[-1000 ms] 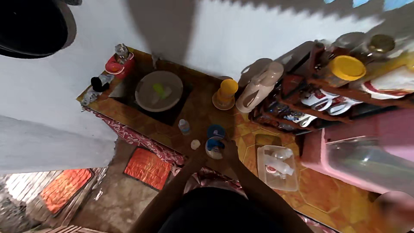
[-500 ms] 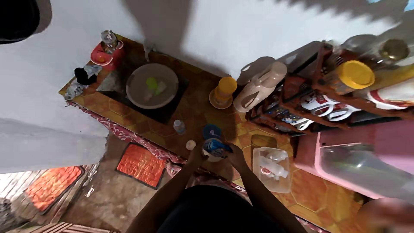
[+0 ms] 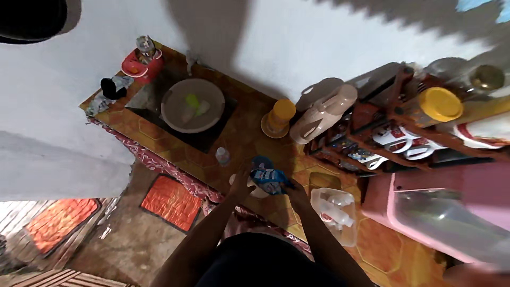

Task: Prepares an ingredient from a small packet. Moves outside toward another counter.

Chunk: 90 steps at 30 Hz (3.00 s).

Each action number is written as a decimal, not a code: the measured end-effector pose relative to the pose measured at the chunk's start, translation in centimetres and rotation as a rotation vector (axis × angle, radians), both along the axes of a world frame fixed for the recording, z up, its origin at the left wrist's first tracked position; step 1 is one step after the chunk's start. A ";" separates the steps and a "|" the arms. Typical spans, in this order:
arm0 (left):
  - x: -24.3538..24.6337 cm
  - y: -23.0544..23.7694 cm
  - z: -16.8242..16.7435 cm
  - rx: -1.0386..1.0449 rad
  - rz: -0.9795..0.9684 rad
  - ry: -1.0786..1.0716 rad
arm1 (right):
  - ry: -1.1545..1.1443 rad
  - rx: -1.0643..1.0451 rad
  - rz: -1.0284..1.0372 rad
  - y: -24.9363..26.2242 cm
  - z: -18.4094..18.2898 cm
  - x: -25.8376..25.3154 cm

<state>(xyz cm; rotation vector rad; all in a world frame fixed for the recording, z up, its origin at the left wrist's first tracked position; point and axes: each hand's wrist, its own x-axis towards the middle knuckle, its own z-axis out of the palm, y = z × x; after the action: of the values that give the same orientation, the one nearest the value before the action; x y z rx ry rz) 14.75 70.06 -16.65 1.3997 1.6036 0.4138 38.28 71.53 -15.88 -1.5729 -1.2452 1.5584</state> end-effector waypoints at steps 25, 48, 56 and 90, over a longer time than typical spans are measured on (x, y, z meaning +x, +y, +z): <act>-0.1 1.9 2.6 0.027 -0.106 -0.064 | -0.250 0.080 0.317 0.9 1.0 -1.1; -0.6 1.1 0.1 -0.044 0.055 -0.223 | -0.292 0.019 0.152 1.0 -0.9 -2.0; -0.3 0.9 0.1 -0.024 0.059 -0.284 | -0.337 0.034 0.153 1.4 -0.4 -2.3; -1.0 1.1 3.4 0.053 -0.154 -0.160 | -0.091 0.268 -0.085 -0.3 -3.3 -2.5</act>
<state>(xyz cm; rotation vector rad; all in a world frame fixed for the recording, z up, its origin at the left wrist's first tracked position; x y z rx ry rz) 13.78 71.15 -13.25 1.4805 1.3547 0.4668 35.75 71.24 -19.20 -1.5143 -1.3559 1.2229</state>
